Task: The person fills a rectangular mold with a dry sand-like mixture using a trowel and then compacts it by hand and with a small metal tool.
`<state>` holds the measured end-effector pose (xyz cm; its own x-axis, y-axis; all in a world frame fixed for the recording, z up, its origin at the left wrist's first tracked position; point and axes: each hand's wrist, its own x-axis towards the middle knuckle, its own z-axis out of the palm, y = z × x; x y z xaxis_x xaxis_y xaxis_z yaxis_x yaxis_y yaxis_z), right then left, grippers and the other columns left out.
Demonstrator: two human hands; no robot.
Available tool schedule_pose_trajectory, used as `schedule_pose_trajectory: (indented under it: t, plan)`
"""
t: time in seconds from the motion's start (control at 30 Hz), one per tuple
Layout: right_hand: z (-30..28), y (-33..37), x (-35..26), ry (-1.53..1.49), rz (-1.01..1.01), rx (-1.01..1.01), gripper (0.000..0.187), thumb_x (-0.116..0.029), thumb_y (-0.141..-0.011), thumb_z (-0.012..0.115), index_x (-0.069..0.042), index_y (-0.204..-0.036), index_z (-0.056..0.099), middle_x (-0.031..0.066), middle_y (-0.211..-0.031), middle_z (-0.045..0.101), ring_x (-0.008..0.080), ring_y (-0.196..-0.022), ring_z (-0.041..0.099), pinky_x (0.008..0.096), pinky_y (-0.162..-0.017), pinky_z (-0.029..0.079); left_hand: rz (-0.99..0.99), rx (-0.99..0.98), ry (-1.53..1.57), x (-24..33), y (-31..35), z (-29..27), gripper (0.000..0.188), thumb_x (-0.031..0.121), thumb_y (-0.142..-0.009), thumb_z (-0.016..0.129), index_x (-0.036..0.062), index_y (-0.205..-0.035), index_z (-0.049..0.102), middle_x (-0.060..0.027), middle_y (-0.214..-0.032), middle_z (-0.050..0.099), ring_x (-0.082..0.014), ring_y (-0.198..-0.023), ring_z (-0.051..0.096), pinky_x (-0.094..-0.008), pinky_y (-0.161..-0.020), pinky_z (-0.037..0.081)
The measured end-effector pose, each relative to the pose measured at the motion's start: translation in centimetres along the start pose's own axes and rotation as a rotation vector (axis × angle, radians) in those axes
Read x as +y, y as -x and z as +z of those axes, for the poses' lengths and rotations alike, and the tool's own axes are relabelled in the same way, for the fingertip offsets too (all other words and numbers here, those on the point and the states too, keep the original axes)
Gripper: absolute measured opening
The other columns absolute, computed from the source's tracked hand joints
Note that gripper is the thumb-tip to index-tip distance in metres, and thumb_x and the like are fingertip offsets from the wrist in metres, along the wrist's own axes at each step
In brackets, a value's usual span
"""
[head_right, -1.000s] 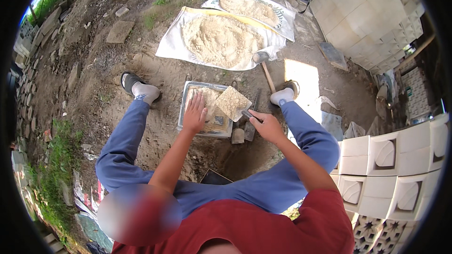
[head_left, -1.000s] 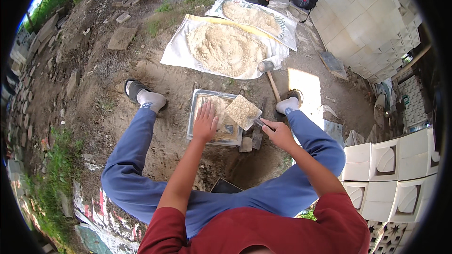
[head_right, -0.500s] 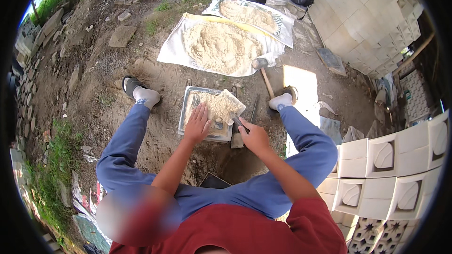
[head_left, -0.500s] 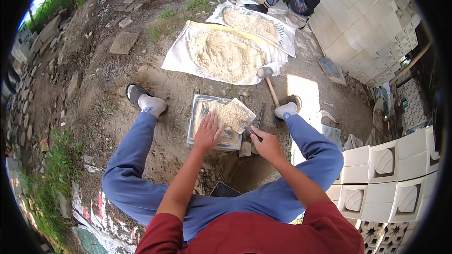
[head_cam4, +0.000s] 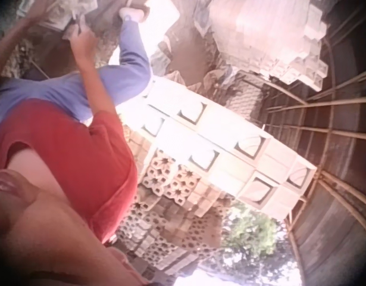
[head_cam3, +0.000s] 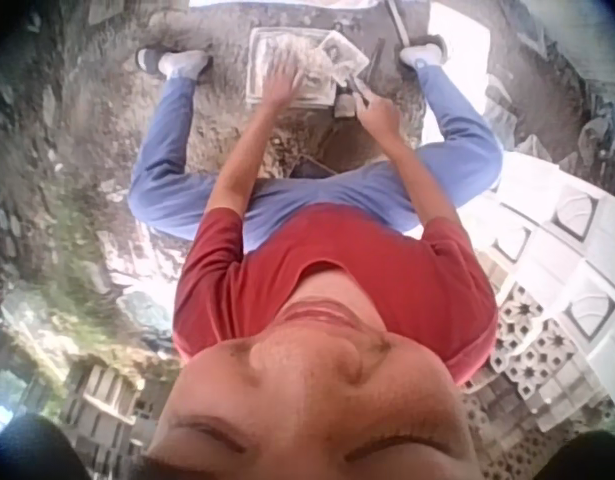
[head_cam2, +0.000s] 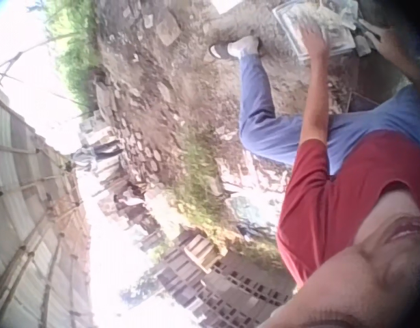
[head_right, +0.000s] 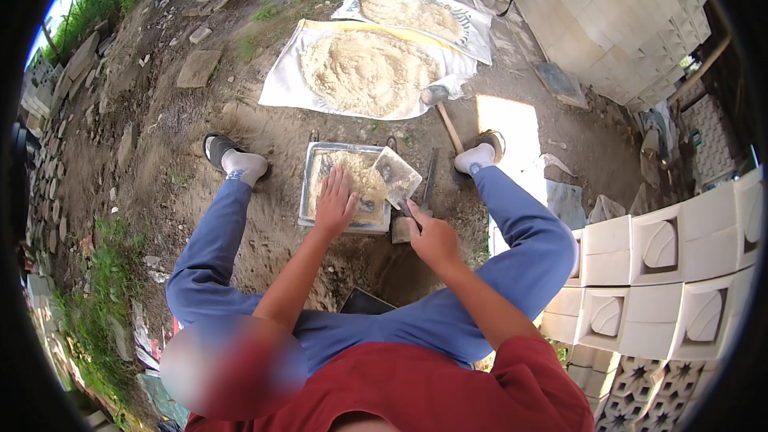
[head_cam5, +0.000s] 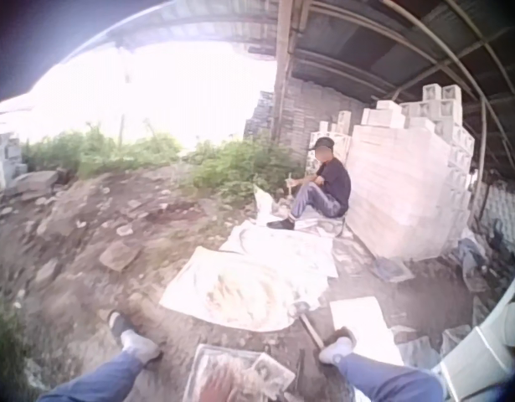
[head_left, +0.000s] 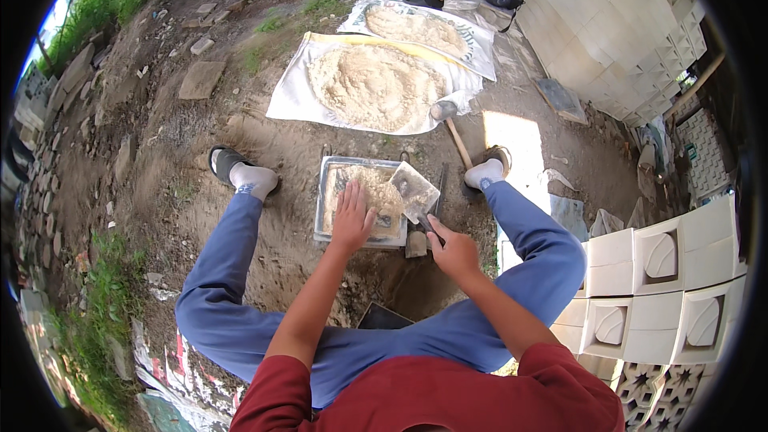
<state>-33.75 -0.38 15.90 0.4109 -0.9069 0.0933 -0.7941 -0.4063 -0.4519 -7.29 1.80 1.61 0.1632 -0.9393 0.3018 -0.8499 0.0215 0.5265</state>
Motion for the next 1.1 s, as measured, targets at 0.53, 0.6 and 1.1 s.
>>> schedule_pose_trajectory:
  t: [0.53, 0.6, 1.1]
  plan:
    - [1.6, -7.8, 9.3, -0.331, 0.091, 0.205, 0.043, -0.035, -0.098, 0.068, -0.015, -0.136, 0.071, 0.0232, -0.108, 0.076, 0.0378, -0.082, 0.073, 0.0443, -0.078, 0.057, -0.064, 0.012, -0.128, 4.4, -5.7, 3.9, 0.077, 0.036, -0.104, 0.052, -0.0097, -0.160, 0.025, -0.0312, -0.169, 0.020, -0.0456, -0.159, 0.017, -0.0544, -0.129, 0.014]
    - [1.8, -10.6, 9.3, -0.428, 0.136, 0.137, 0.044, -0.031, -0.099, 0.067, -0.005, -0.134, 0.070, 0.0213, -0.108, 0.077, 0.0322, -0.084, 0.075, 0.0409, -0.080, 0.056, -0.084, 0.025, -0.148, 4.2, -6.3, 3.7, 0.077, 0.037, -0.104, 0.051, -0.0097, -0.160, 0.025, -0.0316, -0.169, 0.020, -0.0457, -0.158, 0.018, -0.0544, -0.129, 0.014]
    - [17.1, -40.0, 10.0, -0.576, 0.200, -0.006, 0.050, -0.036, -0.094, 0.068, 0.003, -0.126, 0.070, 0.0263, -0.113, 0.075, 0.0369, -0.104, 0.074, 0.0429, -0.091, 0.055, -0.159, -0.134, -0.173, 3.1, -8.3, 2.2, 0.071, 0.036, -0.109, 0.037, -0.0100, -0.161, 0.022, -0.0313, -0.170, 0.019, -0.0473, -0.159, 0.016, -0.0544, -0.130, 0.013]
